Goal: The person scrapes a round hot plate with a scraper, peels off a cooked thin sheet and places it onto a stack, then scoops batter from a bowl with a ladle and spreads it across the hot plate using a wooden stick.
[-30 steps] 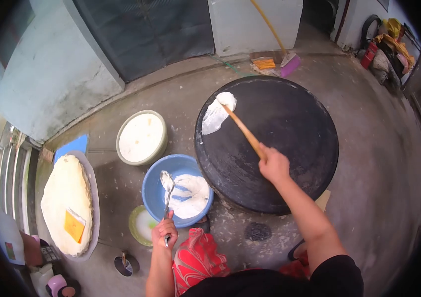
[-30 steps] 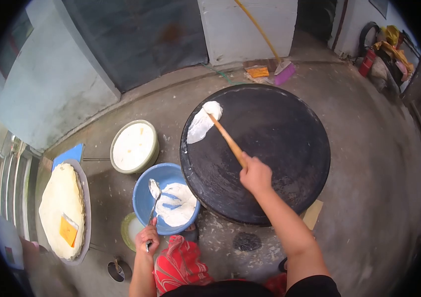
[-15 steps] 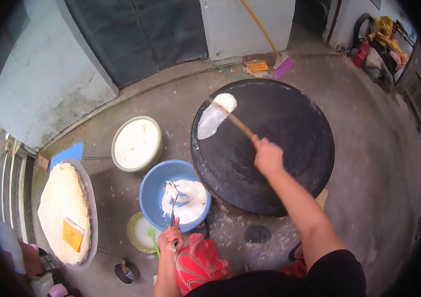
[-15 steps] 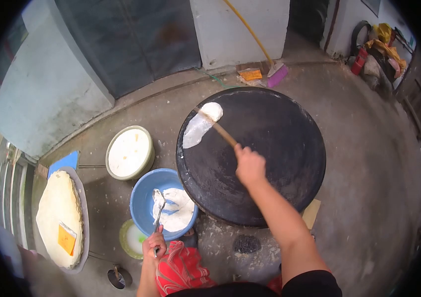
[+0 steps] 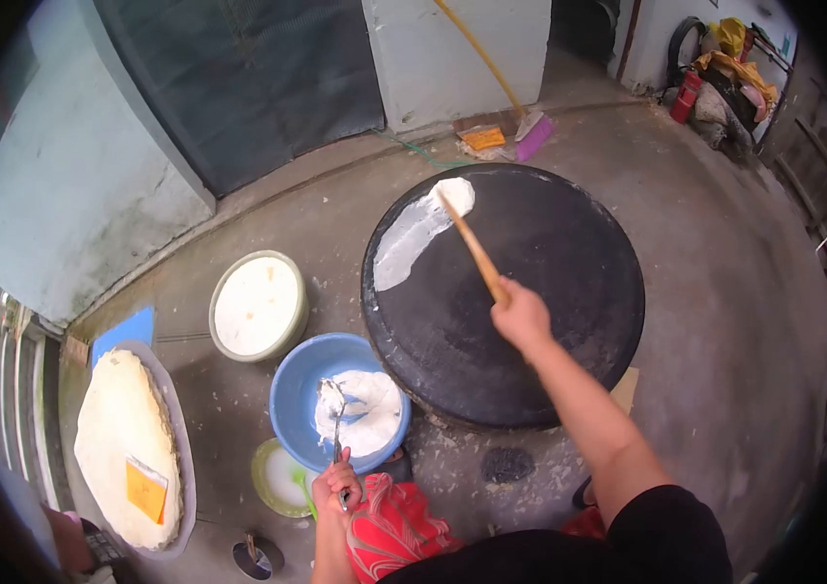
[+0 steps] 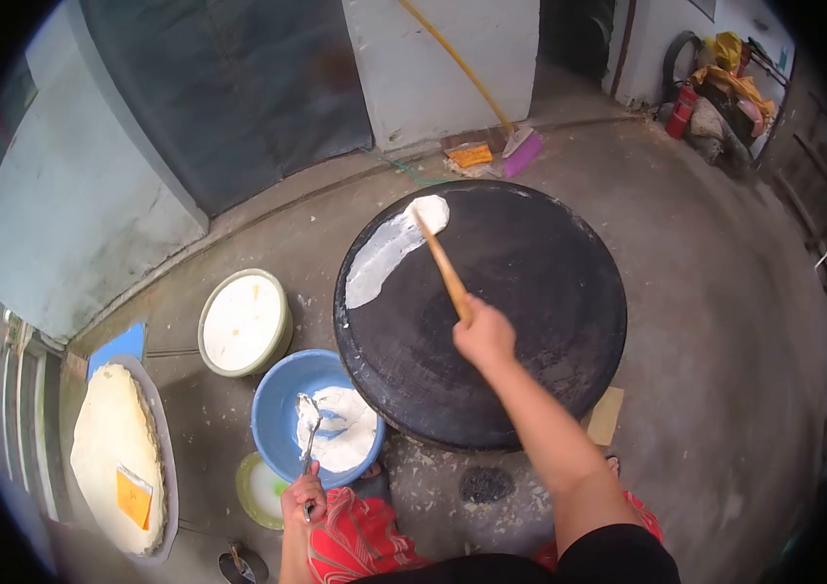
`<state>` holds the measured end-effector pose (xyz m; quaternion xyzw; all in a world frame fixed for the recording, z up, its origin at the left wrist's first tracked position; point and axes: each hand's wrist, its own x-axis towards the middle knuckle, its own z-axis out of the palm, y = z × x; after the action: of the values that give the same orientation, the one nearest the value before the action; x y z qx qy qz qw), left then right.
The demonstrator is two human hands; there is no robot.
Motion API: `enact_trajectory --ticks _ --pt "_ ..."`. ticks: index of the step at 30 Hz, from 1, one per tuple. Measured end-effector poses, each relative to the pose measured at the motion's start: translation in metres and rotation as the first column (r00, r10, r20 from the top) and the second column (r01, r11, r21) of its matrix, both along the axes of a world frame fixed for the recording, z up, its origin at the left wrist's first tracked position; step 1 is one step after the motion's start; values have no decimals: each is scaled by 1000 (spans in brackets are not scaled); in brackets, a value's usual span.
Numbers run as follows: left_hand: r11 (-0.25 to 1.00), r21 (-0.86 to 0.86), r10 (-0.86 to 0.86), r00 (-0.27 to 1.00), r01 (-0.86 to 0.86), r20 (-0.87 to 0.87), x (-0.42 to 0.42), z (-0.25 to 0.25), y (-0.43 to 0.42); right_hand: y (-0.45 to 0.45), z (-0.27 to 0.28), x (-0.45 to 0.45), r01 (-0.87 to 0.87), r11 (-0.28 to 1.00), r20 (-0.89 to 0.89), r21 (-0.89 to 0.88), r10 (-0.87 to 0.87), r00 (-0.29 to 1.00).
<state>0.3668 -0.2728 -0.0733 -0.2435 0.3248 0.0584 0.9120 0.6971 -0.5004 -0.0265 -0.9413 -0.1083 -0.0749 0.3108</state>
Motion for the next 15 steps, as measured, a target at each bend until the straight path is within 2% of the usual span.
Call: enact_trajectory --ticks 1,2,4,5,6,8,10,11,12,14,15 --pt "1000 2 2 1000 -2 9 1 -1 0 9 11 -16 -79 996 -6 -32 79 997" --pt "1000 3 7 1000 -7 14 2 -1 -1 15 21 -24 -192 970 -32 -150 189 981" --pt "1000 19 6 1000 -5 -12 3 0 -3 13 17 3 -140 898 85 -416 191 978" --pt "999 37 6 999 -5 -35 2 2 -3 6 18 23 -20 874 115 -485 86 990" --pt "999 41 4 999 -2 -41 -2 2 -2 -8 21 38 23 889 151 -458 52 987" --pt "999 39 -17 1000 17 2 -4 -1 1 -18 21 33 45 929 85 -367 -15 996" --pt "999 46 -16 1000 16 4 -5 -7 5 -12 8 2 49 996 -37 -81 -52 998" --pt "998 54 -7 1000 7 -5 -3 -9 6 -10 0 -20 -32 999 52 -7 32 998" --pt "999 50 -8 1000 8 0 0 -11 5 -5 15 -40 -171 974 7 -147 174 985" --pt "996 92 -6 999 11 -52 -1 -10 5 -11 9 -21 -116 914 87 -388 162 983" --pt "996 92 -9 998 15 -64 -3 -8 3 -22 10 3 14 877 141 -480 61 988"
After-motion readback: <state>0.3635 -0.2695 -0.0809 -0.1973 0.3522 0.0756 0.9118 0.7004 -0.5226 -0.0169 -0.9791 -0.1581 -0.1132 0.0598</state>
